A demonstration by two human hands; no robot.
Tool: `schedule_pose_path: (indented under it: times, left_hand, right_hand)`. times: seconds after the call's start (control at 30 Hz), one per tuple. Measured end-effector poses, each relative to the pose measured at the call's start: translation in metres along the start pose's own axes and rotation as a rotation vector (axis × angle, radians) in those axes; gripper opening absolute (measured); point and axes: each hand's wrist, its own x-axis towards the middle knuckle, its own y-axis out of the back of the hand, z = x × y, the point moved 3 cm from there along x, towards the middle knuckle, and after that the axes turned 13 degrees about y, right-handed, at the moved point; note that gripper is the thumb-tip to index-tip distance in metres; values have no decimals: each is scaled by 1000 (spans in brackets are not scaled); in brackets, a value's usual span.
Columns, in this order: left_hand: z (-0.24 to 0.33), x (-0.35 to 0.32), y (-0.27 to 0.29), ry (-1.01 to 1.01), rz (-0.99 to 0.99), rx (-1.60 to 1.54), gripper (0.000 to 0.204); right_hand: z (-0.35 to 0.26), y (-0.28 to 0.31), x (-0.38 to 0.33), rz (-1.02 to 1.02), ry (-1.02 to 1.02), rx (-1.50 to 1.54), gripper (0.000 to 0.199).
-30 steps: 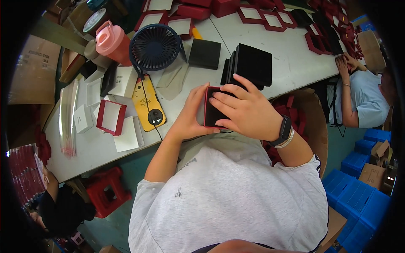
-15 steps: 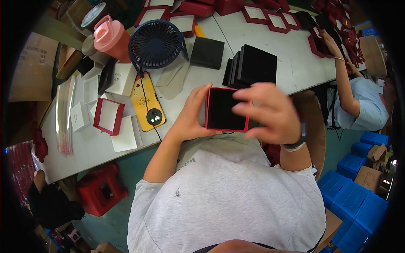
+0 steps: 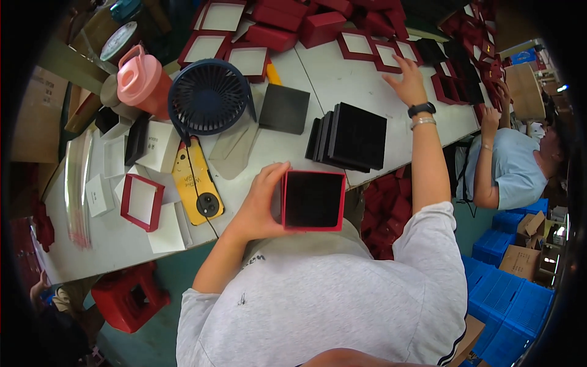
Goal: Assembling small jewelry boxes by placing black inserts into red boxes and stacking them on a workbench.
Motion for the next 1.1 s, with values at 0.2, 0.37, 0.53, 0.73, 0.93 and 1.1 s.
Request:
schedule_pose_path:
  times: [0.2, 0.37, 0.53, 0.73, 0.93, 1.1]
  left_hand:
    - [1, 5, 1, 20, 10, -78, 118]
    - [4, 8, 2, 1, 11, -89, 118]
    - [5, 4, 1, -10, 32, -106, 118]
    - [-5, 2, -4, 28, 47, -156, 115]
    - [0, 0, -5, -23, -4, -281, 134]
    - [13, 11, -1, -202, 29, -307, 145]
  right_hand:
    - [3, -3, 15, 113, 81, -212, 33]
    - [-137, 128, -24, 430, 20, 483, 35]
    - [-296, 172, -89, -242, 699, 222, 30]
    - [-337, 122, -111, -250, 721, 152, 23]
    - [-341, 125, -110, -217, 670, 218, 28]
    - [-340, 132, -104, -214, 642, 363, 31]
